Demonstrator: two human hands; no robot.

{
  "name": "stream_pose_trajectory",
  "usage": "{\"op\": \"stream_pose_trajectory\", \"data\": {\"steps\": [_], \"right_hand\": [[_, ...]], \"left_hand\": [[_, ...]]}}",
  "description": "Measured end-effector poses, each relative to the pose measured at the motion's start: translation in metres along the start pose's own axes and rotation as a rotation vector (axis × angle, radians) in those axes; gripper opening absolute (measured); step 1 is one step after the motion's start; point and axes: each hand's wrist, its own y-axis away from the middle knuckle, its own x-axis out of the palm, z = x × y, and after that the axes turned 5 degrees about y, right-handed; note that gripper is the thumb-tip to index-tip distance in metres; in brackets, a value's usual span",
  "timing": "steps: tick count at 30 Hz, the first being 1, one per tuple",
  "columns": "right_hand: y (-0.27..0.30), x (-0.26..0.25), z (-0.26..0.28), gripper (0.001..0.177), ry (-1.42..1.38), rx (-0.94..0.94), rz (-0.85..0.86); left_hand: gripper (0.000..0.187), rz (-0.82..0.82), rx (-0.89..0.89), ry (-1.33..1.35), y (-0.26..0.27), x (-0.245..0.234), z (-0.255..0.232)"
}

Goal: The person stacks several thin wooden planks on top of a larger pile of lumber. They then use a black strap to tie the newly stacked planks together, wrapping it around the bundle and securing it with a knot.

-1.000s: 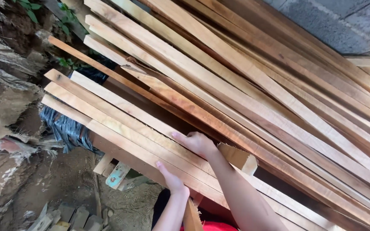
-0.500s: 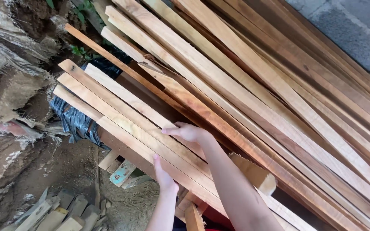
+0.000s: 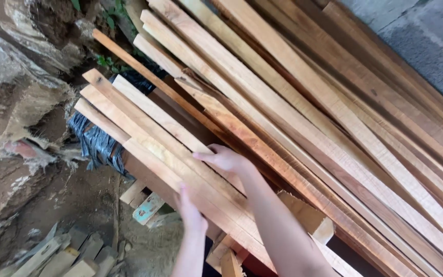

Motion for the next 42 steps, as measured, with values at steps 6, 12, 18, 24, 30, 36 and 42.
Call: {"op": "stream_pose_trajectory", "data": {"steps": [6, 12, 18, 24, 30, 36, 42], "right_hand": [[-0.026, 0.004, 0.028, 0.119, -0.078, -0.148, 0.023], [-0.037, -0.004, 0.054, 0.107, -0.050, -0.116, 0.164], [-0.018, 0.005, 0.046, 0.105, 0.022, -0.165, -0.086], [0.050, 0.034, -0.001, 0.091, 0.339, -0.130, -0.544], [0.100, 0.055, -0.051, 0.078, 0.368, -0.024, -0.825], [0.089, 0.015, -0.040, 0.098, 0.041, 0.171, -0.279], [0.084, 0.004, -0.030, 0.117, -0.263, 0.186, -0.064]], "left_hand": [[0.089, -0.015, 0.038, -0.010, -0.033, 0.010, -0.037], [0.087, 0.019, -0.017, 0.107, -0.024, 0.017, -0.046], [0.088, 0.041, 0.034, 0.098, -0.036, 0.000, -0.027], [0.092, 0.081, 0.052, 0.257, 0.015, -0.010, 0.014], [0.091, 0.020, -0.023, 0.110, 0.035, -0.017, 0.099], [0.091, -0.123, -0.108, 0.021, 0.054, 0.001, 0.078], [0.090, -0.136, -0.107, 0.052, 0.052, 0.015, 0.074]]}}
